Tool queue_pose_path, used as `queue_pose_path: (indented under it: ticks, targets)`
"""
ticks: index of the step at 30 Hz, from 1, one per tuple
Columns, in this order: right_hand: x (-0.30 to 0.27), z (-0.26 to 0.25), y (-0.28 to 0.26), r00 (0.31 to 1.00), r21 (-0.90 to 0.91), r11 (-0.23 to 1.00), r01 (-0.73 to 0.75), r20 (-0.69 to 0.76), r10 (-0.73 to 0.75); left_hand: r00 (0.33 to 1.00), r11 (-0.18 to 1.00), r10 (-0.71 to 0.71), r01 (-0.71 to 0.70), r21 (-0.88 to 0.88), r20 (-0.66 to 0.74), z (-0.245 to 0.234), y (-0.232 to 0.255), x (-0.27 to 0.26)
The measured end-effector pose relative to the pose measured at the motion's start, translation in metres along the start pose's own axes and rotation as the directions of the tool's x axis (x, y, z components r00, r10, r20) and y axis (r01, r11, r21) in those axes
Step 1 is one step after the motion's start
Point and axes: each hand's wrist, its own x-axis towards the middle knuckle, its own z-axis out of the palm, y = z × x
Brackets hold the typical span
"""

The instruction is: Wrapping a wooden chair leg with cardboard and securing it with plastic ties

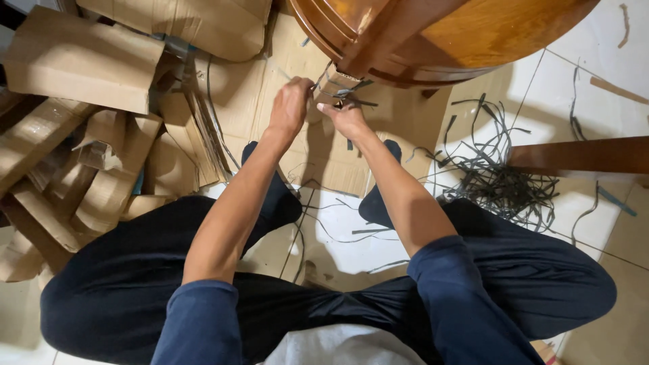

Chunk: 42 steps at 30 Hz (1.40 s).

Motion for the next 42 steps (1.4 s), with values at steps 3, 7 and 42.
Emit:
queue_pose_path:
  ticks: [3,7,42]
  targets:
    - [0.003,0.008,0.026,0.958,0.014,0.970,0.241,-0.164,-0.235,0.986,0.984,-0.131,0.142,0.112,-0.107,-0.017,0.021,-0.020]
    - [-0.013,0.014,0.045,0.890,-0.173,0.963,0.207,-0.374,-0.259,0.923,0.929,-0.369,0.371,0.001,-0.114,-0.018,0.036,-0.039]
    - [-0.020,0.034,0.041,0.921,0.656,0.733,0.179,-0.373,0.110,0.850,0.314,-0.492,0.376,-0.872,0.189,0.033,0.059,-0.047]
